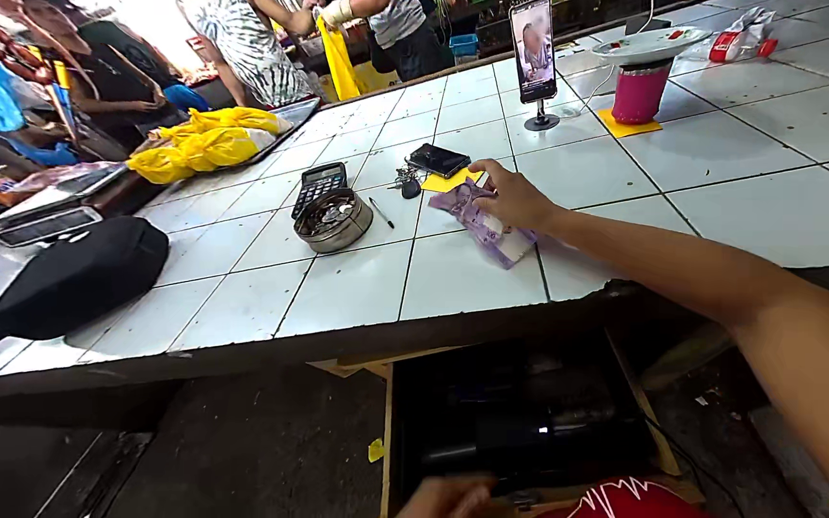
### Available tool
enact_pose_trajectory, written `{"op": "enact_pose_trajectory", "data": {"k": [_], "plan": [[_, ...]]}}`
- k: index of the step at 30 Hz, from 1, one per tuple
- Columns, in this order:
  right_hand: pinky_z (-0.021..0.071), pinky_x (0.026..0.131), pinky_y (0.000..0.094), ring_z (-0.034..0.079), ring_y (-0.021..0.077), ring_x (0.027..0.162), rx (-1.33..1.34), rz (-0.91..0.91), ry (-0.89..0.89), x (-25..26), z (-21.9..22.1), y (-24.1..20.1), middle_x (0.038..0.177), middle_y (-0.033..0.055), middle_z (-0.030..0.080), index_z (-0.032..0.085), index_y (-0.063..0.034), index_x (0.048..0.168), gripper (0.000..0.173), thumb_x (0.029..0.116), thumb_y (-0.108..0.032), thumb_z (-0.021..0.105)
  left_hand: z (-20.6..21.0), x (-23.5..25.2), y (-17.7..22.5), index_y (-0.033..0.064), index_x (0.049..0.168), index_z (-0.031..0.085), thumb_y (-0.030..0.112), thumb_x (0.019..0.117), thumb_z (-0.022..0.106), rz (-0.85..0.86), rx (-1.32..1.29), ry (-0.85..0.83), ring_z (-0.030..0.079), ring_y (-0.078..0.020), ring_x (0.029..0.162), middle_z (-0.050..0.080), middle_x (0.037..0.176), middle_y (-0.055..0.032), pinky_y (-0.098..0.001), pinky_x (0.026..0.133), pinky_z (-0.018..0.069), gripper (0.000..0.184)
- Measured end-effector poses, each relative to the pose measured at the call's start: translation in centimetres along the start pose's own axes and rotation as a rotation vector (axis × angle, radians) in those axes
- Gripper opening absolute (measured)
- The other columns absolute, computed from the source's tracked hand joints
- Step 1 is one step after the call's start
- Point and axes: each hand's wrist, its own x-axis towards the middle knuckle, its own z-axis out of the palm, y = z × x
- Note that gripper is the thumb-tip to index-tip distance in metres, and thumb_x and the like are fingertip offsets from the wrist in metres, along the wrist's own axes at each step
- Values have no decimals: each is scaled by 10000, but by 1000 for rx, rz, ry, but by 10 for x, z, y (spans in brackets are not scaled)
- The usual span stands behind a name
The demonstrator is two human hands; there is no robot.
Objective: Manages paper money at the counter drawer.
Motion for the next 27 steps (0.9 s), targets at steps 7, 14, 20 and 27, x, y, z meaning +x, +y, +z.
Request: {"op": "enact_pose_trajectory", "data": {"k": [7, 14, 20, 27], "plan": [[573, 631, 294, 656, 103, 668, 213, 0, 75, -157, 64, -69, 806, 44, 698, 487, -76, 1452, 502, 989, -164, 658, -22, 103, 30, 14, 1279, 577, 530, 1012, 491, 554, -614, 352, 661, -6, 1074, 708, 1156, 67, -272, 976, 549, 587], [551, 760, 184, 648, -31, 782, 372, 503, 364, -250, 120, -36, 914, -7, 711, 465, 0, 1376, 387, 1032, -142, 568, 8, 142, 34, 53, 1099, 604, 199, 1100, 253, 126, -1126, 27, 703, -82, 840, 714, 882, -2, -294, 795, 596, 381], [557, 799, 259, 658, 49, 820, 483, 867, 301, -268, 129, -25, 943, 60, 693, 517, 22, 1328, 321, 1048, -125, 574, 22, 141, 19, 24, 1158, 584, 203, 1112, 246, -66, -1188, -8, 697, -125, 882, 700, 940, -56, -320, 833, 585, 386], [580, 833, 258, 681, 103, 977, 648, 920, 86, -270, 150, -34, 1317, 166, 608, 364, 45, 1475, 636, 929, -13, 684, 42, 136, 6, 31, 1324, 494, 380, 1112, 94, -106, -1250, 139, 681, -134, 973, 682, 1042, -79, -326, 882, 572, 571]]}}
